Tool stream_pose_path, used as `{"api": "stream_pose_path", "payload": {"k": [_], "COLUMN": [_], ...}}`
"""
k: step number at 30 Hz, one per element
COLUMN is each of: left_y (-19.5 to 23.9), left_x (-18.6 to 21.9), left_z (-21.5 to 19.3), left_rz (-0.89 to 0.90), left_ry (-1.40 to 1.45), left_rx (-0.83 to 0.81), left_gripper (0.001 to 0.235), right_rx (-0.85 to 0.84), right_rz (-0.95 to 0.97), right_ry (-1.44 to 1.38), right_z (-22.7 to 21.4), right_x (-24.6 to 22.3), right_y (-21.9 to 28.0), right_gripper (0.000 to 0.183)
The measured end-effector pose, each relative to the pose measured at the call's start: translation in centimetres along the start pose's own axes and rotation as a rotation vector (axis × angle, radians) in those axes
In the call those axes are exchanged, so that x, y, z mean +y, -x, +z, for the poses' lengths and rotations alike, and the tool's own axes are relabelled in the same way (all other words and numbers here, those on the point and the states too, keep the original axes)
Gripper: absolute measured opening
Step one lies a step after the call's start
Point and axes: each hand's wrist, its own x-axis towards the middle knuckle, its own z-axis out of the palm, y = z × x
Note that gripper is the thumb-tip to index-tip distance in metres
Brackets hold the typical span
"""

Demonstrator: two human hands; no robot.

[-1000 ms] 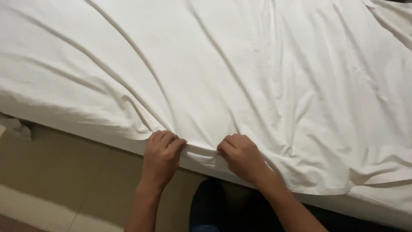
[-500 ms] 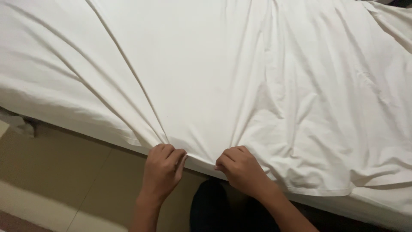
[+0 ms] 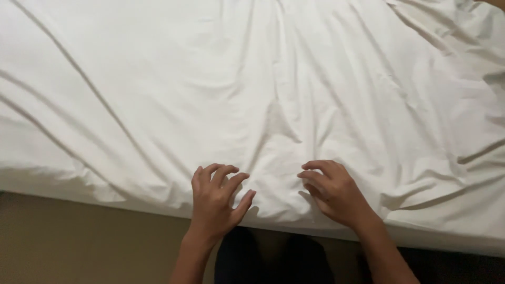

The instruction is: Tucking in and smoothing white bedsheets around a twin mattress in a hotel room.

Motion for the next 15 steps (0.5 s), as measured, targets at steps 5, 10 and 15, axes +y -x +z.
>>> {"api": "stream_pose_path", "payload": {"k": [5,10,15], "left_y": [-1.5,-2.1,-0.7], "left_x": [1.9,3.8,3.3], "left_z": [2.8,4.4,6.1], "left_rz": [0.037,-0.026,-0.017], "left_ry": [0.030,0.079,0.042], "left_rx": [-0.085,-0.286,-0.187], "left_gripper": [0.033,0.039,0.013], "right_rx": [0.003,-0.054,0.094], "right_rz": [0.079,0.099,0.089], "right_ry": [0.000,-0.055,-0.035], "right_z": [-2.2,-2.1,-0.4], "right_x": [2.9,5.3,6.4], "right_y": [2.1,4.2,5.1], "right_gripper": [0.039,0.042,0.013]}}
